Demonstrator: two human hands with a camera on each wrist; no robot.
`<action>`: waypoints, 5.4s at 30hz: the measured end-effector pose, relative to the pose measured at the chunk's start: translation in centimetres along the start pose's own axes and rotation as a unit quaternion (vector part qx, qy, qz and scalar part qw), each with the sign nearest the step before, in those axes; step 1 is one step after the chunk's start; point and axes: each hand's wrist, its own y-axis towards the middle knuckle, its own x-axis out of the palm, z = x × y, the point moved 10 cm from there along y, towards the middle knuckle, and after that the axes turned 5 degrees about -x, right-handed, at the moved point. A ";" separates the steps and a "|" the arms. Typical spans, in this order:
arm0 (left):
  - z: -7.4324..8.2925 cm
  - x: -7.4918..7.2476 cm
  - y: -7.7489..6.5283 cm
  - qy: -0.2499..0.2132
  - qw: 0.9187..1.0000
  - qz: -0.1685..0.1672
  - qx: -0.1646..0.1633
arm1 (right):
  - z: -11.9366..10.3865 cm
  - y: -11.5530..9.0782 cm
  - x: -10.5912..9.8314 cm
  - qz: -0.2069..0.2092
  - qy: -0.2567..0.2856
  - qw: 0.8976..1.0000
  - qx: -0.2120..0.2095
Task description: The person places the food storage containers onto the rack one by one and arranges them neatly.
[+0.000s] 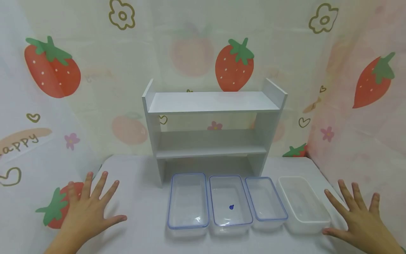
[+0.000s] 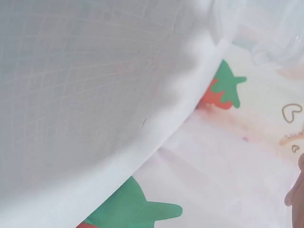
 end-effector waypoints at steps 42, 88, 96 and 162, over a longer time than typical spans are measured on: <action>2.6 1.2 4.7 -0.058 0.996 0.011 -0.068 | -2.7 -0.2 -1.4 0.062 0.023 0.998 -0.004; 5.6 8.2 9.0 -0.462 0.862 0.009 -0.209 | -1.3 -0.9 3.1 0.039 0.334 0.934 0.118; 6.4 9.4 9.4 -0.552 0.806 0.004 -0.212 | -1.4 -0.9 4.2 0.008 0.359 0.923 0.139; 6.2 13.0 8.0 -0.606 0.722 0.077 -0.326 | -0.9 -1.2 5.4 0.036 0.390 0.893 0.222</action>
